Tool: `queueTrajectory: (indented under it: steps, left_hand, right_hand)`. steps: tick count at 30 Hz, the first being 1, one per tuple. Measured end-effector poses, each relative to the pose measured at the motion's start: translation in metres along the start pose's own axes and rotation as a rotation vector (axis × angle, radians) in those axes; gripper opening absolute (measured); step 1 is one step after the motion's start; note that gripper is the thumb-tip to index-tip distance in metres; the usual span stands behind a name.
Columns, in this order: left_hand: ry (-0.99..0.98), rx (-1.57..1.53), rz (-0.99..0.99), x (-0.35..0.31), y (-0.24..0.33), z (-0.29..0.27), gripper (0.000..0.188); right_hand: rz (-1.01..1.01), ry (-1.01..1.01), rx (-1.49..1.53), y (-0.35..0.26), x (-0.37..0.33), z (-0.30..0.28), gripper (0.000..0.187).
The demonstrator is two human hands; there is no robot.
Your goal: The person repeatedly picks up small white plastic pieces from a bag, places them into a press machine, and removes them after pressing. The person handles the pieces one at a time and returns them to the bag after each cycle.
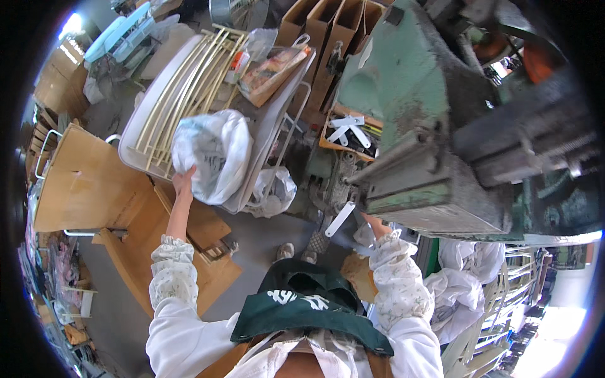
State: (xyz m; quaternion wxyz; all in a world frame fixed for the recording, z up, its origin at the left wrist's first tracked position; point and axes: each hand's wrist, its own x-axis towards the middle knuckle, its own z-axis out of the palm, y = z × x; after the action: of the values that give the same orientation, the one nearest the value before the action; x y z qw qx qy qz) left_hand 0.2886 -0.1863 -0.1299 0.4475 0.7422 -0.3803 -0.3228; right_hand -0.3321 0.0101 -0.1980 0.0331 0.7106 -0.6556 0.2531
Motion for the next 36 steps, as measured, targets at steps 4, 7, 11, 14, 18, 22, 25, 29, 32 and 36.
queueTrajectory:
  steps: [4,7,11,14,18,22,25,29,32,36]
  left_hand:
    - [-0.178,-0.497,-0.163,-0.028,0.020,0.040,0.045]
    - [-0.008,-0.282,-0.086,-0.036,0.012,-0.011,0.048]
    - [0.604,0.455,0.795,-0.073,0.082,-0.002,0.049]
    - [-0.325,0.162,0.416,-0.044,0.059,0.042,0.049]
    - [-0.052,0.910,0.337,0.003,-0.014,0.080,0.049]
    - [-0.177,0.761,0.136,0.011,-0.030,0.083,0.049]
    - [-0.161,0.612,0.081,0.004,-0.049,0.060,0.049]
    - [-0.153,0.610,0.186,0.004,-0.051,0.058,0.050]
    - [-0.224,0.702,0.385,-0.011,-0.014,0.062,0.042]
    - [-0.228,0.756,0.554,-0.022,0.008,0.056,0.033]
  right_hand:
    - [-0.106,0.048,-0.193,0.105,-0.040,0.009,0.018]
    - [-0.016,-0.021,-0.032,0.038,-0.018,0.017,0.018]
    - [0.055,-0.063,-0.003,0.007,-0.004,-0.014,0.018]
    - [0.095,-0.061,-0.006,0.001,-0.001,-0.033,0.018]
    - [0.088,-0.073,0.030,-0.015,0.011,-0.031,0.019]
    - [0.126,-0.080,0.010,-0.013,-0.001,-0.042,0.019]
    - [0.150,-0.079,0.012,-0.017,-0.009,-0.044,0.019]
    - [0.156,-0.084,0.026,-0.023,-0.011,-0.042,0.020]
    - [0.167,-0.087,0.022,-0.021,-0.013,-0.044,0.020]
    - [0.175,-0.082,0.038,-0.026,-0.009,-0.047,0.020]
